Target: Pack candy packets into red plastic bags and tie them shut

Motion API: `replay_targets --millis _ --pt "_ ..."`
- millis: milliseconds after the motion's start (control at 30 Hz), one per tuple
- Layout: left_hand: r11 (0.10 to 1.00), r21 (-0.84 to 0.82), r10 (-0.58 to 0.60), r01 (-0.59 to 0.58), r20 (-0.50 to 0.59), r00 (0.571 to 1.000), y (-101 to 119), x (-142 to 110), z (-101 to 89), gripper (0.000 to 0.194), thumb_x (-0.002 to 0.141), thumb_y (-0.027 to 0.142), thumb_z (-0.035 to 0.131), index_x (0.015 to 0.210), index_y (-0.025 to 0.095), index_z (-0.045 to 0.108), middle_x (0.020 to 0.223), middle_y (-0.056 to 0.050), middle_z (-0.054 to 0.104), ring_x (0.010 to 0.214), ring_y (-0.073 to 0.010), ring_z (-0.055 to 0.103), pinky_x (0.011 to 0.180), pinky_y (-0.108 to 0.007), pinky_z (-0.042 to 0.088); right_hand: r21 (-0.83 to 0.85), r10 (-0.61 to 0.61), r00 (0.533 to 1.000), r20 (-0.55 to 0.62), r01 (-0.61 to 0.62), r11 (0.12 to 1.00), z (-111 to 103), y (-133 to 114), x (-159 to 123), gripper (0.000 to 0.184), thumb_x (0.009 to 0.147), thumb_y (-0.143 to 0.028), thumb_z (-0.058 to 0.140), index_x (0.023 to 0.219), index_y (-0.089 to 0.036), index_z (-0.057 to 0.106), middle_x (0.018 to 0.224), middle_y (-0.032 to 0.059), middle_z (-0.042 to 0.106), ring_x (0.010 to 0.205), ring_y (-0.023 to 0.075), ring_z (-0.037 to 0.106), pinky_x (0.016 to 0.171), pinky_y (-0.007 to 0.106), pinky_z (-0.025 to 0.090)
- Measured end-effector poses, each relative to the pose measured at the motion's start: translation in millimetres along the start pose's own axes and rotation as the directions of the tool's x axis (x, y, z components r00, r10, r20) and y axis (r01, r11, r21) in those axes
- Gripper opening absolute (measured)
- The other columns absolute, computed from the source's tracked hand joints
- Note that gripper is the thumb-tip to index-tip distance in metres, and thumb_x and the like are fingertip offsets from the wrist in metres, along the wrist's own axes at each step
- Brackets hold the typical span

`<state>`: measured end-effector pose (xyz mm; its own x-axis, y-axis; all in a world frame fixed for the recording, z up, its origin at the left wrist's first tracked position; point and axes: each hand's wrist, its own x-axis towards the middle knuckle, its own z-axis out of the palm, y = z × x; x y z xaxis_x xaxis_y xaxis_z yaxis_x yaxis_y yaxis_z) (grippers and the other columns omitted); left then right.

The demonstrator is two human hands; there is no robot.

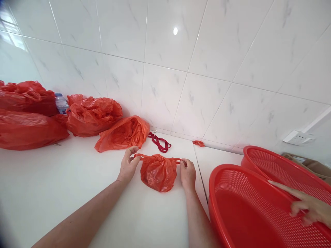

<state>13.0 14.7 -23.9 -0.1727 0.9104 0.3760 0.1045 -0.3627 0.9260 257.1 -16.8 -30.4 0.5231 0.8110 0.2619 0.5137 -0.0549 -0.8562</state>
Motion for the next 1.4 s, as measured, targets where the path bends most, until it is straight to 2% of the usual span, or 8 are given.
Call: replay_targets --millis 233,367,500,667,933,1100,1300,1400 --pt "0.969 0.089 0.163 -0.232 0.474 0.865 3.9 -23.4 13.8 0.096 0.055 0.038 0.079 0.139 0.024 0.033 0.144 -0.013 0.031 0.135 -0.033 0.024 0.108 -0.048 0.026 0.099 -0.244 0.858 0.452 0.223 0.97 14.4 -20.3 -19.8 0.024 0.079 -0.036 0.052 0.084 -0.023 0.071 0.099 0.0044 0.065 0.097 0.0211 0.057 0.086 0.033 0.044" --pt "0.994 0.09 -0.003 -0.062 0.586 0.81 9.6 -31.4 14.8 0.046 0.069 0.038 0.068 0.113 0.027 0.057 0.116 -0.005 0.059 0.108 -0.0244 0.054 0.089 -0.036 0.045 0.193 -0.2 0.838 0.507 0.116 0.974 16.2 -21.5 -25.0 0.024 0.073 -0.034 0.059 0.09 -0.02 0.069 0.102 0.0056 0.066 0.095 0.0234 0.059 0.08 0.032 0.047" --pt "0.98 0.089 -0.198 0.177 0.448 0.872 7.5 -34.6 9.4 0.023 0.082 0.041 0.052 0.086 0.02 0.058 0.083 -0.001 0.062 0.074 -0.0155 0.057 0.062 -0.026 0.045 0.169 -0.022 0.916 0.4 -0.05 0.984 7.5 -13.9 -16.2 0.035 0.075 -0.049 0.055 0.091 -0.019 0.067 0.104 0.0061 0.068 0.1 0.0251 0.059 0.086 0.033 0.044" --pt "0.982 0.035 -0.187 0.185 0.317 0.93 7.6 -39.0 -21.4 0.017 0.079 0.035 0.055 0.08 0.018 0.055 0.079 -0.002 0.061 0.072 -0.0143 0.056 0.06 -0.024 0.044 0.034 0.085 0.91 0.406 -0.108 0.994 4.4 -11.9 -9.5 0.039 0.074 -0.054 0.053 0.095 -0.023 0.065 0.114 0.0038 0.064 0.111 0.0246 0.054 0.09 0.031 0.041" --pt "0.979 0.164 -0.105 0.121 -0.108 0.989 39.9 -20.4 -151.1 0.023 0.077 0.04 0.054 0.091 0.022 0.059 0.088 -0.003 0.067 0.083 -0.0213 0.063 0.072 -0.032 0.05 -0.059 0.065 0.888 0.455 -0.043 0.997 12.0 -14.3 -15.4 0.034 0.077 -0.049 0.048 0.095 -0.026 0.063 0.11 0.001 0.065 0.105 0.0227 0.056 0.084 0.031 0.043" --pt "0.879 0.459 0.095 0.129 -0.433 0.896 58.6 -4.4 -213.8 0.042 0.073 0.036 0.058 0.112 0.02 0.052 0.115 -0.011 0.058 0.11 -0.0317 0.054 0.087 -0.047 0.047 -0.062 0.018 0.898 0.439 0.01 0.998 17.6 -18.1 -19.1 0.03 0.078 -0.044 0.045 0.092 -0.025 0.063 0.106 0.0012 0.066 0.1 0.0211 0.057 0.084 0.031 0.044" --pt "0.485 0.82 0.699 -0.303 -0.156 0.698 80.4 -10.8 -180.3 0.056 0.071 0.025 0.065 0.124 0.022 0.045 0.14 -0.012 0.037 0.135 -0.0308 0.026 0.109 -0.052 0.024 -0.05 -0.016 0.914 0.405 0.04 0.998 21.4 -20.7 -21.6 0.028 0.077 -0.041 0.044 0.089 -0.025 0.064 0.102 0.0013 0.066 0.096 0.0212 0.058 0.08 0.032 0.045" --pt "0.512 0.683 0.603 -0.521 0.146 0.784 83.1 7.2 -135.0 0.027 0.078 0.02 0.056 0.105 0.024 0.059 0.126 -0.006 0.052 0.121 -0.0236 0.046 0.102 -0.041 0.037 -0.01 -0.051 0.922 0.384 0.059 0.998 22.5 -19.5 -21.1 0.026 0.075 -0.039 0.047 0.086 -0.025 0.065 0.098 0.0019 0.067 0.093 0.0222 0.059 0.078 0.034 0.045"
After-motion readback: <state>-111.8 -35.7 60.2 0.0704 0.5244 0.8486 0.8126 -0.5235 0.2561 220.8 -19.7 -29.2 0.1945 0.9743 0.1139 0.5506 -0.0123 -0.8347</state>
